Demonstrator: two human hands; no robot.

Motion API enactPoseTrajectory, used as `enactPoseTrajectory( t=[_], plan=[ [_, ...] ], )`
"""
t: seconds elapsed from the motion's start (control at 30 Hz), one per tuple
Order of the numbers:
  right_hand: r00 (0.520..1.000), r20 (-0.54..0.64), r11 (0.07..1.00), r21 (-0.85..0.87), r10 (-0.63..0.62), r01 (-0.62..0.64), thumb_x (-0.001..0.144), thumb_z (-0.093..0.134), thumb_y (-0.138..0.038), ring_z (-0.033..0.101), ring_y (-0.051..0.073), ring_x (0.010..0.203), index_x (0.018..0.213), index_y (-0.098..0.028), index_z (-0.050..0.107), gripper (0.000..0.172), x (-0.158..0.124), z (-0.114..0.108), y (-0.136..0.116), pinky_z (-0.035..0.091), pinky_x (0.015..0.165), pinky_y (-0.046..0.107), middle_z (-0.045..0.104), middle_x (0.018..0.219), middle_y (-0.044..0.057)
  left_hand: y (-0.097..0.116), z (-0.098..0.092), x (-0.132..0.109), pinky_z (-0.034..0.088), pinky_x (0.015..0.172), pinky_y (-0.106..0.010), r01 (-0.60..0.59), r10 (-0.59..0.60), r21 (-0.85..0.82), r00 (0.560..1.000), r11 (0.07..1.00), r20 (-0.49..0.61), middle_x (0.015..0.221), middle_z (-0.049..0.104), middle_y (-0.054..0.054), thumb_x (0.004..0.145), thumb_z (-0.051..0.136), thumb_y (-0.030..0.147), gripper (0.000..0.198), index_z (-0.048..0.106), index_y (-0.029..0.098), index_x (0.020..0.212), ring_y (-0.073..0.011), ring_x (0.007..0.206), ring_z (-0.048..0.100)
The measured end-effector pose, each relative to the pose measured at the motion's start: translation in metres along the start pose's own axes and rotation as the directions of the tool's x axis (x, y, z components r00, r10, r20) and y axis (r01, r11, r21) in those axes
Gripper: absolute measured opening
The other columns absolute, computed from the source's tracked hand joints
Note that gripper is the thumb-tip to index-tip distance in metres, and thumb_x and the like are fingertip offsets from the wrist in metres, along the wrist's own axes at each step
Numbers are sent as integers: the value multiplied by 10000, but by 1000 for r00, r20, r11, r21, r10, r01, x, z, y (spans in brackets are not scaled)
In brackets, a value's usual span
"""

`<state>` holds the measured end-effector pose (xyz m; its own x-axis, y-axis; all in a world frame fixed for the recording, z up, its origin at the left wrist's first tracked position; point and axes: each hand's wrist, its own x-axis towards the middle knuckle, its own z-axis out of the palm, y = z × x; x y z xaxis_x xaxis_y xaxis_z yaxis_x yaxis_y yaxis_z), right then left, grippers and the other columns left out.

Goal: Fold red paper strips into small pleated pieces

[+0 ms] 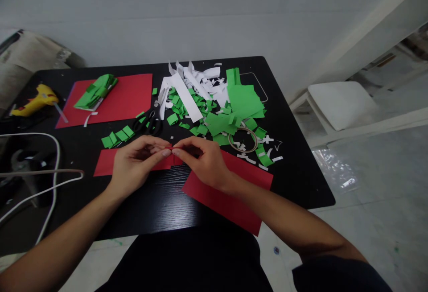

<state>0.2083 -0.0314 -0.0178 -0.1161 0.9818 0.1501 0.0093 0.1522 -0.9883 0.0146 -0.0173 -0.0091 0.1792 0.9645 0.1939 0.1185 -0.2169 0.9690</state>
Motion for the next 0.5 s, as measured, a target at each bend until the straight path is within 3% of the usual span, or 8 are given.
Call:
enactPoseTrajectory(
  t=[0.23, 0.5],
  plan=[
    [999, -25, 1000, -12, -25, 25, 879, 798, -271, 743, 166, 808, 932, -221, 783, 75, 0, 0, 1, 608, 750, 299, 801, 914, 25, 0, -1, 0, 621, 747, -231, -25, 18, 115, 998, 993, 63, 889, 813, -20, 898, 775, 245, 90, 793, 200, 973, -133, 773, 752],
    [998, -7, 990, 126, 68, -66, 839, 840, -305, 759, 156, 845, 989, -217, 779, 184, 0, 0, 2, 629, 791, 283, 796, 932, 26, -5, -4, -3, 607, 749, -220, -47, 46, 182, 999, 982, 12, 924, 819, -12, 910, 761, 229, 92, 800, 221, 993, -124, 791, 748]
  ],
)
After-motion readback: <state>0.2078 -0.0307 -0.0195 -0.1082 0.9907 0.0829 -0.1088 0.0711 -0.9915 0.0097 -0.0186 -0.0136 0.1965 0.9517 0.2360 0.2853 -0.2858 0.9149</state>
